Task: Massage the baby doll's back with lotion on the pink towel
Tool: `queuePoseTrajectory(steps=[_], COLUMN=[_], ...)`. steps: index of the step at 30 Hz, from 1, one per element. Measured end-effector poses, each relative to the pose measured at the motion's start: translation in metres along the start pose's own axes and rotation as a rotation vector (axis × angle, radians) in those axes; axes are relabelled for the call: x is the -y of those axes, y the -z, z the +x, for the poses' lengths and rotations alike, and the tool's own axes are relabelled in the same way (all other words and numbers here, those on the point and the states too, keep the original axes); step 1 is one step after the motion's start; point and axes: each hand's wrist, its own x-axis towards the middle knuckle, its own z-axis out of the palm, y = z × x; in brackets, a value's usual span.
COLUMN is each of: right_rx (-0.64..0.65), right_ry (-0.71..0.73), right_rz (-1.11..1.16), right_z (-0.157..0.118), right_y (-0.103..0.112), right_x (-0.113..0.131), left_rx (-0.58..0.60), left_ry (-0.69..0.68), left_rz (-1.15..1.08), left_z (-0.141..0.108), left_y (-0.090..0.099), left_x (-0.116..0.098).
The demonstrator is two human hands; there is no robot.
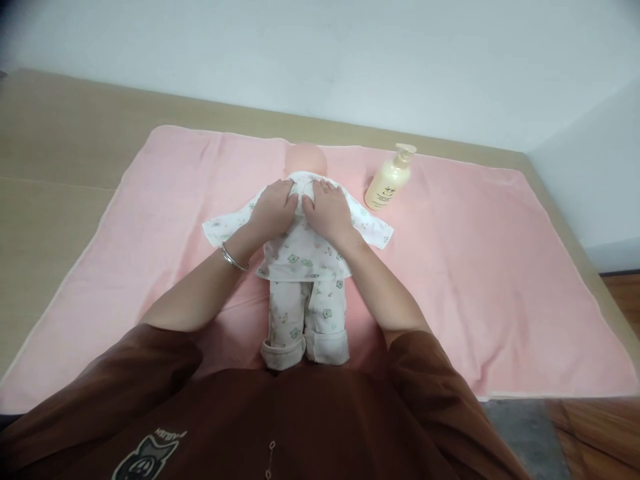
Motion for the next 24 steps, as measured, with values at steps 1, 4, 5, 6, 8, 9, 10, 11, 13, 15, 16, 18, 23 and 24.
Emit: queuePoseTrajectory(steps=[1,4,5,6,8,9,10,11,13,15,16,18,23,24], right_rx=[0.008,0.007,0.001,-0.005,-0.010,-0.008,-0.003,0.003,0.015,0.035,0.043,0.048,0.034,0.030], right_ry=[0.003,0.018,0.023,0.029,0.039,0.042,0.040,0.037,0.026,0.019,0.020,0.022,-0.016,-0.018], right_rz=[0.001,0.006,0.008,0.013,0.027,0.032,0.032,0.026,0.003,-0.021,-0.031,-0.047,0.009,0.014], right_z=[0.000,0.000,0.001,0.001,0.002,0.002,0.001,-0.001,-0.008,-0.019,-0.025,-0.031,-0.016,-0.011], right_y=[-0.001,-0.001,0.000,0.001,0.005,0.006,0.008,0.010,0.015,0.020,0.022,0.025,0.022,0.021], right_x=[-0.001,-0.002,-0.003,-0.004,-0.006,-0.006,-0.005,-0.002,0.007,0.019,0.025,0.031,0.015,0.010], left_rx=[-0.002,-0.028,-0.037,-0.044,-0.058,-0.067,-0.074,-0.075,-0.052,-0.008,0.014,0.035,-0.079,-0.089], left_ry=[0.002,0.000,0.000,-0.005,-0.032,-0.055,-0.079,-0.097,-0.099,-0.048,-0.011,0.050,0.007,-0.010], left_rz=[-0.004,-0.015,-0.015,-0.013,-0.009,-0.008,-0.009,-0.009,-0.005,0.009,0.017,0.031,0.037,0.054], left_z=[0.000,-0.001,-0.003,-0.006,-0.013,-0.016,-0.019,-0.021,-0.020,-0.013,-0.010,-0.006,-0.023,-0.027], left_y=[-0.001,-0.003,-0.003,-0.003,-0.002,-0.001,0.001,0.003,0.008,0.012,0.013,0.011,0.001,0.000], left_x=[0.001,0.001,-0.001,-0.004,-0.012,-0.017,-0.020,-0.023,-0.022,-0.017,-0.013,-0.008,-0.021,-0.025])
